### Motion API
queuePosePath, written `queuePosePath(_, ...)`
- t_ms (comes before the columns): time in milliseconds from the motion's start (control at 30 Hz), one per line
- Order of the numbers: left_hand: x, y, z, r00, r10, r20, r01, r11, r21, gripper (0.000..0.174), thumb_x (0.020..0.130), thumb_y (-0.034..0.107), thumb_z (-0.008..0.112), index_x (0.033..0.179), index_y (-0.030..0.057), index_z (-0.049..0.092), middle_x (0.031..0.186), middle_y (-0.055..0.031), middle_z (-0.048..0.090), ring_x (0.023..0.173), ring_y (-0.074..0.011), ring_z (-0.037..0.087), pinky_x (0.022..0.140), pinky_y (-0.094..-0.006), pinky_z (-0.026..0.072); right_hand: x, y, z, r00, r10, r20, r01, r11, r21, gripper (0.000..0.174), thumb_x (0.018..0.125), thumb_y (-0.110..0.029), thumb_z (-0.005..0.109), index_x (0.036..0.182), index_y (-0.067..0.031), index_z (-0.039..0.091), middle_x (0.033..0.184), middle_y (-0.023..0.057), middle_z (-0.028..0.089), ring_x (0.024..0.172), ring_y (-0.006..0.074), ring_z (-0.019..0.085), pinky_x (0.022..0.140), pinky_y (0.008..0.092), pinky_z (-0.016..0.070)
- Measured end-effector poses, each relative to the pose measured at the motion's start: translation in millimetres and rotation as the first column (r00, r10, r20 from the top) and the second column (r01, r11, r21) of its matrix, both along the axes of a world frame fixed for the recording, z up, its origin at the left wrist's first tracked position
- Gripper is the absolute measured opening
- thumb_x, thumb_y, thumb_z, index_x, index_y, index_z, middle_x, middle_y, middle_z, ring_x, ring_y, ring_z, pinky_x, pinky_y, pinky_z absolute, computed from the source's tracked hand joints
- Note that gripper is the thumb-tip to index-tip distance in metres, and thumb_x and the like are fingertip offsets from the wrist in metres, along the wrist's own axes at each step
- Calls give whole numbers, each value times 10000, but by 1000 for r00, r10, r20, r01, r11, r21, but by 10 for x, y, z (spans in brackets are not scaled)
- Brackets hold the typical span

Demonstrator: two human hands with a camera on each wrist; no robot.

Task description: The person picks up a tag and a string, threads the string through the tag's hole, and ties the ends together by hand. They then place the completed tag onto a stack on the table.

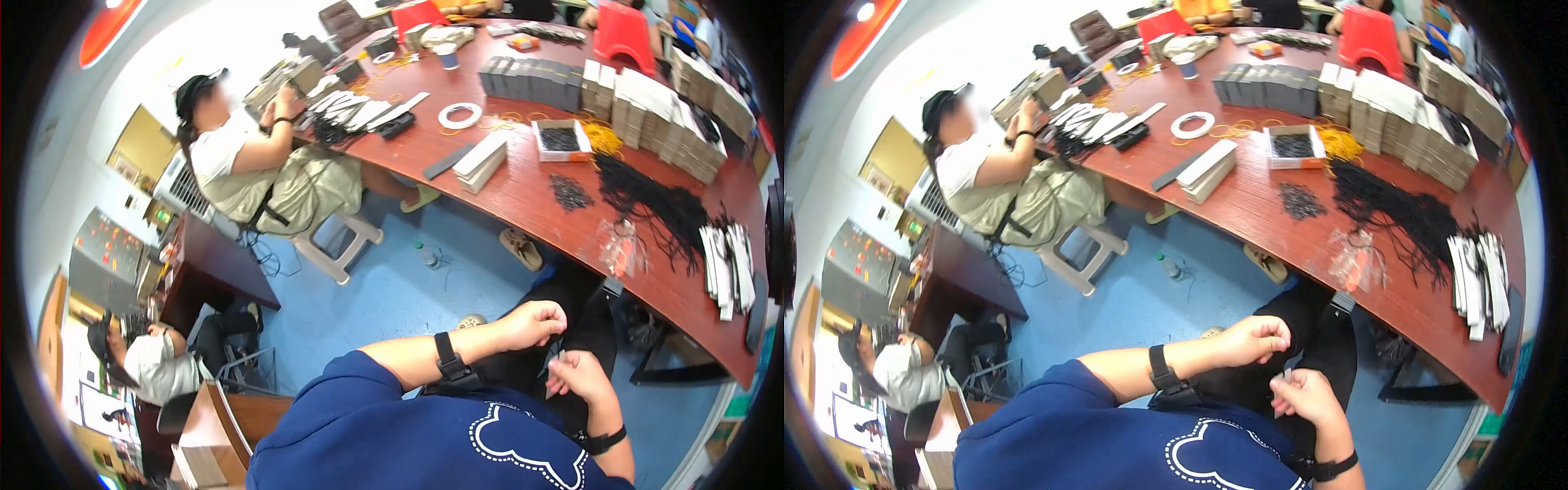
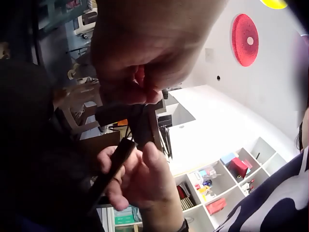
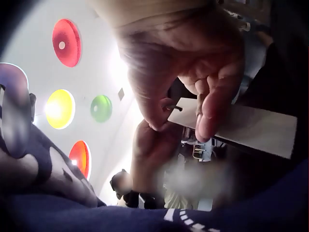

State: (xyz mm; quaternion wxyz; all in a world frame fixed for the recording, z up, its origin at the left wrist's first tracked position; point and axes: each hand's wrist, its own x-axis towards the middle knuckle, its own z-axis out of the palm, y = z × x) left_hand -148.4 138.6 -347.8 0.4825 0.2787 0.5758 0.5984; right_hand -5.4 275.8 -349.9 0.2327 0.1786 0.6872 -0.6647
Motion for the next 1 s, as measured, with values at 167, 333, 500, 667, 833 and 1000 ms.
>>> queuePosePath(167, 25, -69, 158, 973, 137, -188, -142, 990, -16, 43, 863, 81, 530, 853, 59, 565, 757, -6, 567, 661, -99, 583, 568, -236, 477, 1, -166, 273, 982, 137, -128, -37, 810, 585, 315, 652, -357, 665, 704, -47, 637, 623, 167, 588, 618, 312, 613, 603, 366, 494)
queuePosePath(333, -69, 58, 205, 894, 448, 8, -448, 893, 34, 60, 878, 87, 533, 936, 73, 543, 843, -17, 562, 790, -131, 586, 660, -257, 492, 274, 75, 275, 963, 60, -263, 81, 865, 495, 276, 738, -314, 616, 839, -58, 591, 804, 176, 582, 772, 346, 576, 671, 388, 471)
queuePosePath(500, -233, 333, 277, 939, 329, -102, -309, 935, 174, 140, 888, 91, 539, 1026, 73, 531, 903, -17, 563, 822, -120, 574, 708, -255, 477, 303, 673, 1072, 852, 96, -515, 401, 514, 758, 279, 767, -241, 592, 970, -55, 549, 870, 174, 582, 828, 335, 575, 708, 387, 470)
queuePosePath(667, -1158, 81, 973, 24, 416, -909, -300, 871, 390, 180, 802, 56, 590, 979, 25, 593, 940, -127, 621, 858, -230, 601, 742, -302, 471, 88, 1991, 1677, 728, 135, -672, 685, -123, 718, 353, 822, -188, 567, 1125, -13, 522, 1086, 185, 539, 1031, 336, 513, 885, 366, 404)
queuePosePath(833, -2079, -74, 1013, -105, 162, -981, -634, 750, 192, 410, 797, 245, 590, 1084, -38, 516, 976, -241, 597, 951, -372, 566, 831, -431, 445, 130, 3097, 1161, 935, -122, -333, 261, -401, 878, 533, 847, -305, 554, 1316, -110, 393, 1287, 181, 423, 1178, 345, 417, 965, 426, 350)
queuePosePath(1000, -2216, -71, 1030, -4, -13, -1000, -709, 706, -7, 367, 830, 281, 530, 1008, -41, 532, 951, -272, 595, 909, -394, 579, 793, -460, 458, 51, 2846, 1123, 923, -230, -309, 248, -259, 933, 708, 782, -352, 613, 1394, -192, 297, 1412, 213, 267, 1289, 367, 294, 1023, 462, 283)
